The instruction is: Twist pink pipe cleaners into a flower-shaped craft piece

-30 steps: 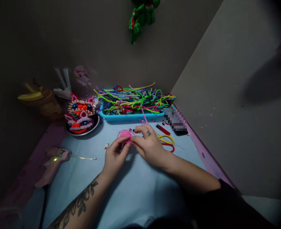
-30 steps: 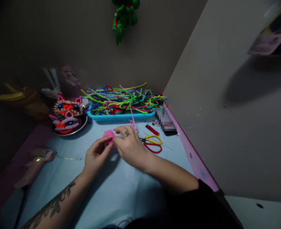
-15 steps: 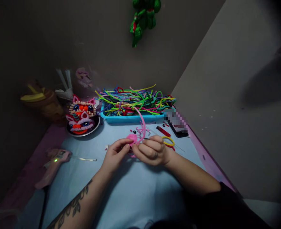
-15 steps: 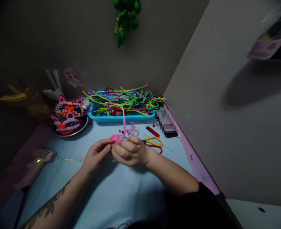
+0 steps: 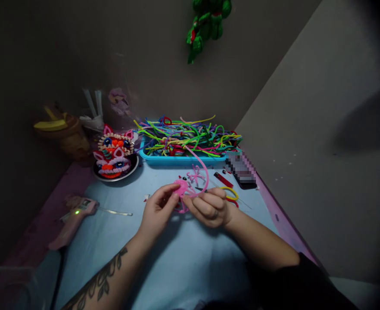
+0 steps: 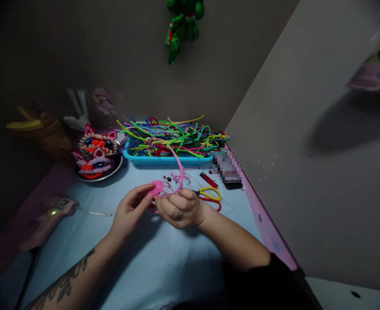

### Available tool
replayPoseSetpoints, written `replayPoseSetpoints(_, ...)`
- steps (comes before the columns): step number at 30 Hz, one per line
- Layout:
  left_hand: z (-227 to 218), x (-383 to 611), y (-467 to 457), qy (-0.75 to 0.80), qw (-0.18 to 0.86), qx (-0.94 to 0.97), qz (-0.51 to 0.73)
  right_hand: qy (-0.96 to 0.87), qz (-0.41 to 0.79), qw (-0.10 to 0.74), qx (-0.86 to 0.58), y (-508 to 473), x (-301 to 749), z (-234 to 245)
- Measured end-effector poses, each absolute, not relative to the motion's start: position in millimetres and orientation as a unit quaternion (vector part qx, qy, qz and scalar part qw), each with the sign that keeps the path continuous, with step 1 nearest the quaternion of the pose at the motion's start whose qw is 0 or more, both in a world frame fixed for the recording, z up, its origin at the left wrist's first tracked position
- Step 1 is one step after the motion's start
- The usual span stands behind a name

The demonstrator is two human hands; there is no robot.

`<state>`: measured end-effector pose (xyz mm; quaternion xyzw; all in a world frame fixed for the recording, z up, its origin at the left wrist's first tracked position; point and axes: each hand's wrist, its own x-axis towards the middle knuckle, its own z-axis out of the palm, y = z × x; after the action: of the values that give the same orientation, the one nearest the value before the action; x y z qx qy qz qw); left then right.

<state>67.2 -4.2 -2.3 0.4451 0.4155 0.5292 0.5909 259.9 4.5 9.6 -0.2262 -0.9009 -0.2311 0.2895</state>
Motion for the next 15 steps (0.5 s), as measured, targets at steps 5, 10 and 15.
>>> replayPoseSetpoints(5, -3, 66, -2, 0.396, 0.655, 0.419, 0.489, -0.930, -0.029, 0.248, -0.271, 4, 261, 8)
replayPoseSetpoints(10, -6, 66, -1, 0.403, 0.682, 0.386, 0.472, -0.942, -0.018, 0.211, -0.260, 3, 259, 17)
replayPoseSetpoints(15, -16, 65, 1, 0.392, 0.669, 0.366, 0.514, -0.920, -0.160, 0.268, -0.238, 4, 259, 18)
